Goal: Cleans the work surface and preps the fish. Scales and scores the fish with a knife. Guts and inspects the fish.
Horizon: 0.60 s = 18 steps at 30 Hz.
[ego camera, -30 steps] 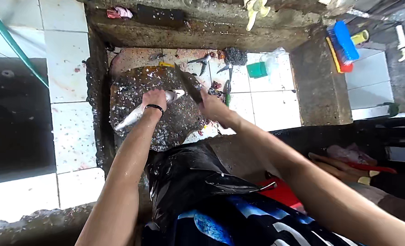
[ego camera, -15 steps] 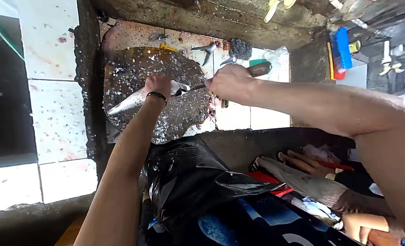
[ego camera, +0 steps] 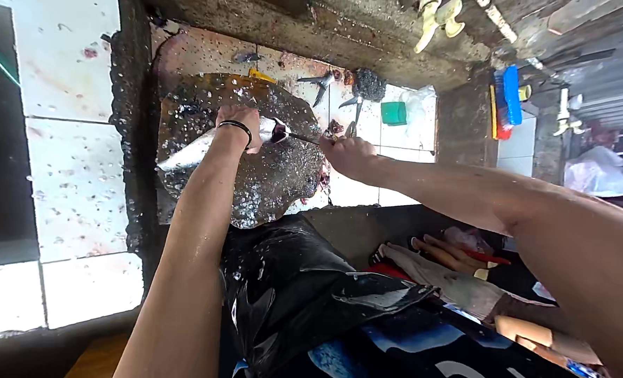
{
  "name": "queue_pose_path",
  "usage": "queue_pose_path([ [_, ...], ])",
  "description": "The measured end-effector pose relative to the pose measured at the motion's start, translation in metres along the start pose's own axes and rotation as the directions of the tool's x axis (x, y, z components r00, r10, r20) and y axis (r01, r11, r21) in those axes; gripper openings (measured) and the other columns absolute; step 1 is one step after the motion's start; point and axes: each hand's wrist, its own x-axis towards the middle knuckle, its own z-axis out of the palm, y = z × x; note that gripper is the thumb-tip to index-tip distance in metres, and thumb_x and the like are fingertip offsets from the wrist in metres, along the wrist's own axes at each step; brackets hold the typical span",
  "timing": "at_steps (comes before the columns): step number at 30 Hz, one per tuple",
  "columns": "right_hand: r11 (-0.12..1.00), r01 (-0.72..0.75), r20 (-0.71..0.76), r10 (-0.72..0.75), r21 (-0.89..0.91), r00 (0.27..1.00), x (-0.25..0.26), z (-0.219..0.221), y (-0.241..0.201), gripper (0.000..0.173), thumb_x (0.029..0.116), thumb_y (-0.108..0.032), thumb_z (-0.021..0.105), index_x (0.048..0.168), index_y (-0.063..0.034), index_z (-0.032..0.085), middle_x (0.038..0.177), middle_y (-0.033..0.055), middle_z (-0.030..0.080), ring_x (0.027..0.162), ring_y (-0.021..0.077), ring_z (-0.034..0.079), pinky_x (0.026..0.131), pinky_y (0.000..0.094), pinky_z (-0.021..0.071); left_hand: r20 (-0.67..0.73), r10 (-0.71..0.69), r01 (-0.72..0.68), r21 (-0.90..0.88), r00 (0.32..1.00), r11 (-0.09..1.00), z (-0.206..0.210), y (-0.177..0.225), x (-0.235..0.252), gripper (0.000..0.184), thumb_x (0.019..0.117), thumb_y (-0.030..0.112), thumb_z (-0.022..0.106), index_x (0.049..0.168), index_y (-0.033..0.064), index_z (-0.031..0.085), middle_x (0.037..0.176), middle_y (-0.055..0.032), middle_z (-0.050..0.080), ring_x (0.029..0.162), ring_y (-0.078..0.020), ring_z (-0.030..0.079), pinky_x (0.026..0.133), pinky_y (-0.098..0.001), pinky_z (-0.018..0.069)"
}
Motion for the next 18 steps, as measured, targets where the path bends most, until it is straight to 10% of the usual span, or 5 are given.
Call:
queue_pose_path([
  [10,0.972,-0.071,0.073,0.055,0.225,0.996,0.015,-0.003,-0.022,0.060,0.0974,-0.006,0.059,0.153,-0.0065,0.035,0.109,0.0320,0.066,0.099,0.0552,0.067,0.073,0.0698,0.0552,-0.071,-0.041,0.037,-0.055,0.997,0.998,0.003,0.001,-0.001,0.054,0.0674,0.042,0.085,0.102,0.0043,0.070,0.109,-0.0199,0.070,0.106,-0.0399,0.066,0.090,-0.0628,0.0488],
  [16,0.876,-0.144,0.190,0.062,0.460,0.980,0.018,-0.024,-0.029,0.040,0.0965,-0.020,0.066,0.128,-0.0002,0.051,0.109,0.0241,0.065,0.087,0.0386,0.071,0.069,0.0565,0.0596,-0.133,-0.091,0.084,-0.055,0.987,0.995,0.012,0.009,-0.005,0.058,0.0665,0.040,0.088,0.106,0.0020,0.068,0.110,-0.0235,0.069,0.107,-0.0449,0.065,0.089,-0.0657,0.0497],
  [18,0.914,-0.121,0.138,0.072,0.386,0.988,0.014,-0.033,-0.033,0.045,0.0934,-0.012,0.065,0.133,0.0024,0.049,0.117,0.0281,0.063,0.101,0.0459,0.068,0.075,0.0629,0.0577,-0.117,-0.082,0.079,-0.035,0.990,0.996,0.009,0.010,-0.003,0.061,0.0655,0.044,0.089,0.104,0.0019,0.069,0.109,-0.0243,0.069,0.105,-0.0455,0.066,0.087,-0.0671,0.0504],
])
